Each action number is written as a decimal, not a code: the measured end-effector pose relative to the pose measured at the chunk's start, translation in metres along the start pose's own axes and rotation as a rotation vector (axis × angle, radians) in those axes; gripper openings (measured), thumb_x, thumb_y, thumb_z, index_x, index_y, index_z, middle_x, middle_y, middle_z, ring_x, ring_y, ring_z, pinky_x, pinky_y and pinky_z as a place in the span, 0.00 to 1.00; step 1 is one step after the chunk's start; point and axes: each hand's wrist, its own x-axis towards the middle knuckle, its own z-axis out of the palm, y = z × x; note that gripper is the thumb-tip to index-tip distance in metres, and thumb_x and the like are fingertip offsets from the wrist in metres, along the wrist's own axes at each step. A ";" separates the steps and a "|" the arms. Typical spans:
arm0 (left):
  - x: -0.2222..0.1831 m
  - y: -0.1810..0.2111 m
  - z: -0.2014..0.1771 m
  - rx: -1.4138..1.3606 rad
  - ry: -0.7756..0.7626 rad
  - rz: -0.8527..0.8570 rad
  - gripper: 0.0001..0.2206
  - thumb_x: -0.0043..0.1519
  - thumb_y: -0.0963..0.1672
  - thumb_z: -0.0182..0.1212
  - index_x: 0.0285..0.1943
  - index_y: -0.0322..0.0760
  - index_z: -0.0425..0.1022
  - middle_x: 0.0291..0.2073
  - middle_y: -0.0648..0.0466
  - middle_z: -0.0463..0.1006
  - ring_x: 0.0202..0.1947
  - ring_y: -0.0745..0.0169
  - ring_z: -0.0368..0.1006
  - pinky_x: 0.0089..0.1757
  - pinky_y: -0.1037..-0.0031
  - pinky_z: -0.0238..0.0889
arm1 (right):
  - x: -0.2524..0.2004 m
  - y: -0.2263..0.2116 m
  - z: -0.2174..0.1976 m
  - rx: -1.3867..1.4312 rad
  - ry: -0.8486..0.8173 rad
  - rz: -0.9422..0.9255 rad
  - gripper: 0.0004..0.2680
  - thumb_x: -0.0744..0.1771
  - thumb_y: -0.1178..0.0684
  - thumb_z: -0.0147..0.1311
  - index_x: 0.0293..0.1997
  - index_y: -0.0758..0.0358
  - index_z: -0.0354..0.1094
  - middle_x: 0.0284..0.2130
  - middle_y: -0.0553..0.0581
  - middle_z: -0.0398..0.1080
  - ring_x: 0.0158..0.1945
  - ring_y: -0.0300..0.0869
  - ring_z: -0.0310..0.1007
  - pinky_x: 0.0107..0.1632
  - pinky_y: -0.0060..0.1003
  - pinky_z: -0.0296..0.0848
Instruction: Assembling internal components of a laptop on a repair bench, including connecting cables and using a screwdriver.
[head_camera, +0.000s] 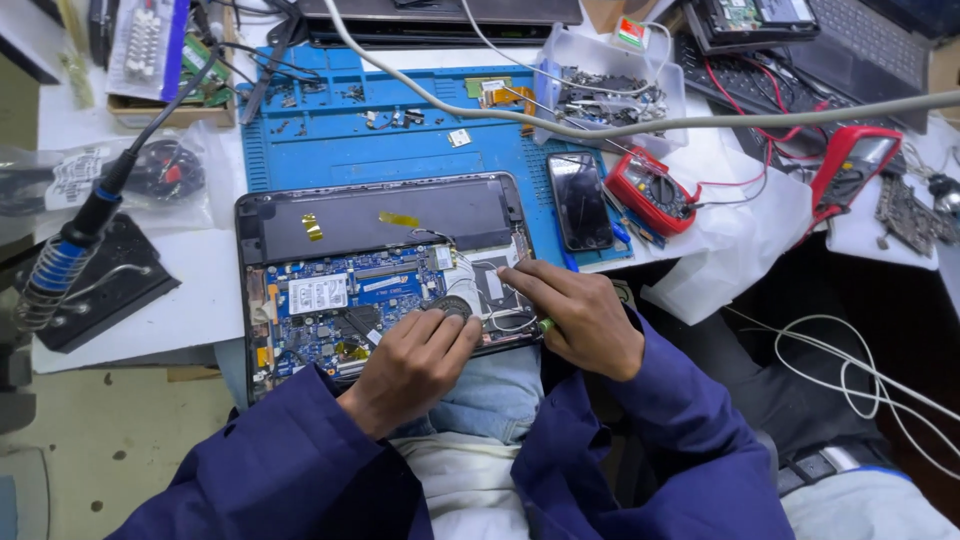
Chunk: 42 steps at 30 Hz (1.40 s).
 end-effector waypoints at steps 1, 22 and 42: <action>-0.003 0.001 -0.001 -0.012 0.005 0.017 0.08 0.65 0.39 0.56 0.47 0.35 0.81 0.30 0.47 0.78 0.35 0.51 0.78 0.39 0.66 0.74 | -0.005 0.001 0.004 -0.013 0.009 0.015 0.20 0.64 0.65 0.41 0.63 0.62 0.69 0.44 0.63 0.75 0.37 0.62 0.76 0.34 0.49 0.75; 0.018 0.002 -0.037 -0.018 -0.222 0.019 0.06 0.63 0.42 0.66 0.46 0.37 0.81 0.42 0.44 0.82 0.41 0.49 0.79 0.42 0.63 0.76 | -0.013 0.021 0.025 0.165 0.130 -0.139 0.18 0.60 0.75 0.46 0.50 0.65 0.71 0.42 0.58 0.76 0.40 0.47 0.81 0.30 0.37 0.72; 0.031 -0.003 -0.056 -0.051 -0.210 -0.007 0.02 0.65 0.37 0.62 0.44 0.31 0.78 0.40 0.45 0.81 0.42 0.52 0.79 0.42 0.68 0.75 | -0.007 0.021 0.025 0.317 0.020 -0.098 0.16 0.61 0.71 0.44 0.48 0.66 0.75 0.45 0.64 0.78 0.43 0.52 0.84 0.43 0.39 0.82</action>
